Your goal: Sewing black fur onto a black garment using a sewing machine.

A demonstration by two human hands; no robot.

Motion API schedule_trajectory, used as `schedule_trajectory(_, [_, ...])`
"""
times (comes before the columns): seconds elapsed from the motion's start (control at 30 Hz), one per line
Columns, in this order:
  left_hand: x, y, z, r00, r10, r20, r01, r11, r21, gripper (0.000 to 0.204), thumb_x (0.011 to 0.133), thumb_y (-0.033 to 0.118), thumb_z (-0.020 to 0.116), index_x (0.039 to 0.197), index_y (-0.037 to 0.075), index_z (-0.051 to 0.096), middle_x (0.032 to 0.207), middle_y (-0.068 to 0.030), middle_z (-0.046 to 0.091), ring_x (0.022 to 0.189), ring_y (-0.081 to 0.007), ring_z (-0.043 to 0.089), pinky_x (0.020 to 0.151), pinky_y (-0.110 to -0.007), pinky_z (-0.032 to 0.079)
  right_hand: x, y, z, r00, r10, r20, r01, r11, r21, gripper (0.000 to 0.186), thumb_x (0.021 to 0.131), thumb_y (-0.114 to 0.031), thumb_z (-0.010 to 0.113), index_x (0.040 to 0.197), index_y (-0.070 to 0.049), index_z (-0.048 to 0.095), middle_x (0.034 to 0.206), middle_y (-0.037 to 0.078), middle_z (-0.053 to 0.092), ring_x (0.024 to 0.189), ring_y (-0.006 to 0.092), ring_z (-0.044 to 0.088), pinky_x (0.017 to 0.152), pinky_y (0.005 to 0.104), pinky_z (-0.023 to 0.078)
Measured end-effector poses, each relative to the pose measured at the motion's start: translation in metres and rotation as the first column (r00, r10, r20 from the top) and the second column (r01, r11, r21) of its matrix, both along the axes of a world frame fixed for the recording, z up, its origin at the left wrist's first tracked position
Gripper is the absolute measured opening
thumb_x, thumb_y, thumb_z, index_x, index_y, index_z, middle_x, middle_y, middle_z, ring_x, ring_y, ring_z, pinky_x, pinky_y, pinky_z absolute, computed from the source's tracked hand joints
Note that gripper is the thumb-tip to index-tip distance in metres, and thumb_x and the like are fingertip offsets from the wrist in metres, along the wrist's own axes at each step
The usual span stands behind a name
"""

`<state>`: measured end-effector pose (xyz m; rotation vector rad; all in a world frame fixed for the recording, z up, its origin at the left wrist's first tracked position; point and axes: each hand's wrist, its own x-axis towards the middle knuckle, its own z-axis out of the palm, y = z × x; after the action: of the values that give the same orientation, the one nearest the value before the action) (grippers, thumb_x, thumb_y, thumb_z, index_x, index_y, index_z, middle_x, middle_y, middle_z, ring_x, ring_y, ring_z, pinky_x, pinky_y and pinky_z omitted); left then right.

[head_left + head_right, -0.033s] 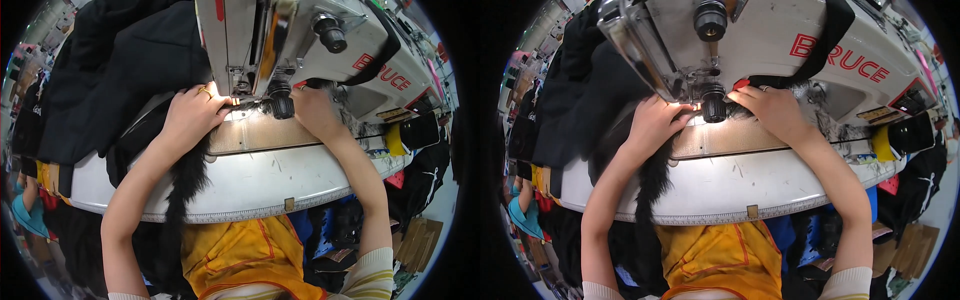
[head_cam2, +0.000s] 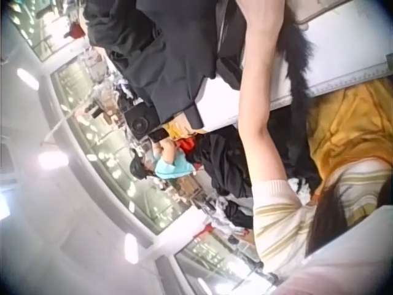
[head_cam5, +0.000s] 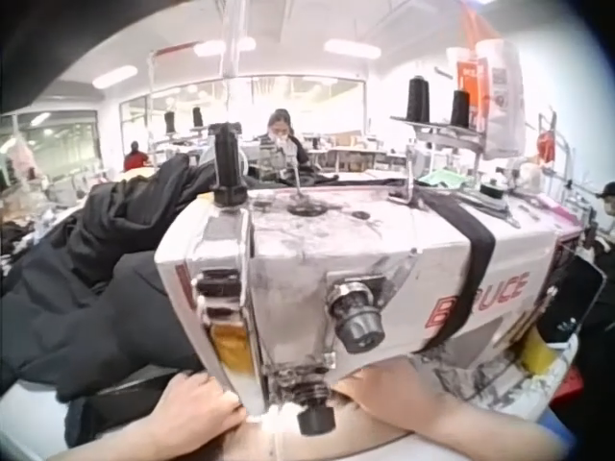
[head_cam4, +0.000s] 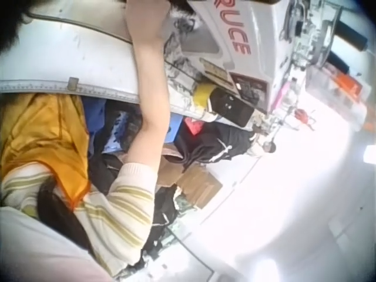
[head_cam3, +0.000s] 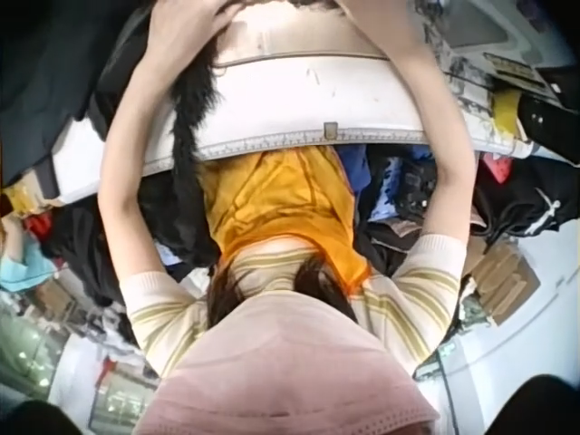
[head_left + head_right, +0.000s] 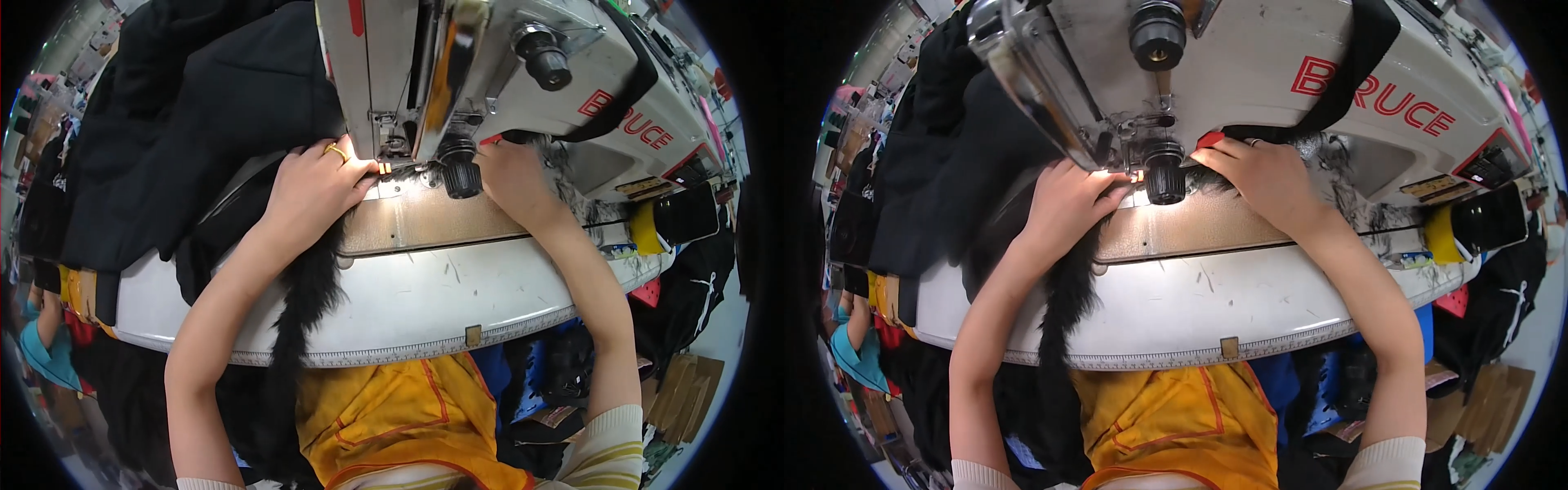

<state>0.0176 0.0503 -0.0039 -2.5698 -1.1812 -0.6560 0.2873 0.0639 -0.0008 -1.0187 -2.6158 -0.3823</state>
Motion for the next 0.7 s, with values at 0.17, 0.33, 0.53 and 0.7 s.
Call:
schedule_trajectory(0.17, [-0.002, -0.003, 0.009, 0.989, -0.129, -0.070, 0.131, 0.991, 0.038, 0.016, 0.075, 0.013, 0.061, 0.090, 0.011, 0.065, 0.080, -0.0005, 0.059, 0.085, -0.0146, 0.057, 0.063, -0.029, 0.046, -0.003, 0.001, 0.006, 0.994, -0.105, 0.041, 0.106, 0.994, -0.015, 0.034, 0.077, -0.009, 0.055, 0.109, -0.018, 0.062, 0.101, 0.002, 0.063, 0.076, 0.0199, 0.063, 0.068, 0.0306, 0.052])
schedule_trajectory(0.33, [-0.001, -0.005, 0.006, 0.984, -0.168, -0.055, 0.175, 0.970, 0.170, 0.018, 0.071, 0.009, 0.061, 0.088, 0.007, 0.064, 0.075, -0.0005, 0.057, 0.085, -0.0159, 0.056, 0.071, -0.028, 0.046, 0.006, -0.002, -0.004, 0.999, -0.045, 0.004, 0.045, 0.997, 0.065, 0.028, 0.075, -0.014, 0.058, 0.102, -0.018, 0.064, 0.094, 0.001, 0.062, 0.070, 0.0188, 0.061, 0.064, 0.0298, 0.051])
schedule_trajectory(0.53, [-0.001, -0.002, -0.001, 0.987, -0.163, -0.014, 0.163, 0.969, 0.185, 0.020, 0.068, 0.010, 0.061, 0.088, 0.010, 0.065, 0.076, -0.0017, 0.057, 0.087, -0.0170, 0.056, 0.075, -0.030, 0.046, 0.000, 0.003, 0.001, 0.999, -0.020, -0.050, 0.030, 0.979, 0.202, 0.021, 0.073, -0.008, 0.057, 0.091, -0.012, 0.066, 0.095, 0.004, 0.060, 0.091, 0.0230, 0.059, 0.078, 0.0383, 0.047])
schedule_trajectory(0.7, [0.000, 0.000, 0.001, 0.992, -0.123, -0.038, 0.127, 0.976, 0.176, 0.020, 0.069, 0.013, 0.062, 0.089, 0.013, 0.065, 0.079, -0.0022, 0.058, 0.091, -0.0173, 0.057, 0.077, -0.031, 0.046, -0.006, 0.009, 0.004, 0.985, -0.172, 0.011, 0.164, 0.957, 0.238, 0.020, 0.072, -0.009, 0.059, 0.090, -0.011, 0.066, 0.090, 0.004, 0.061, 0.090, 0.0246, 0.060, 0.075, 0.0381, 0.048])
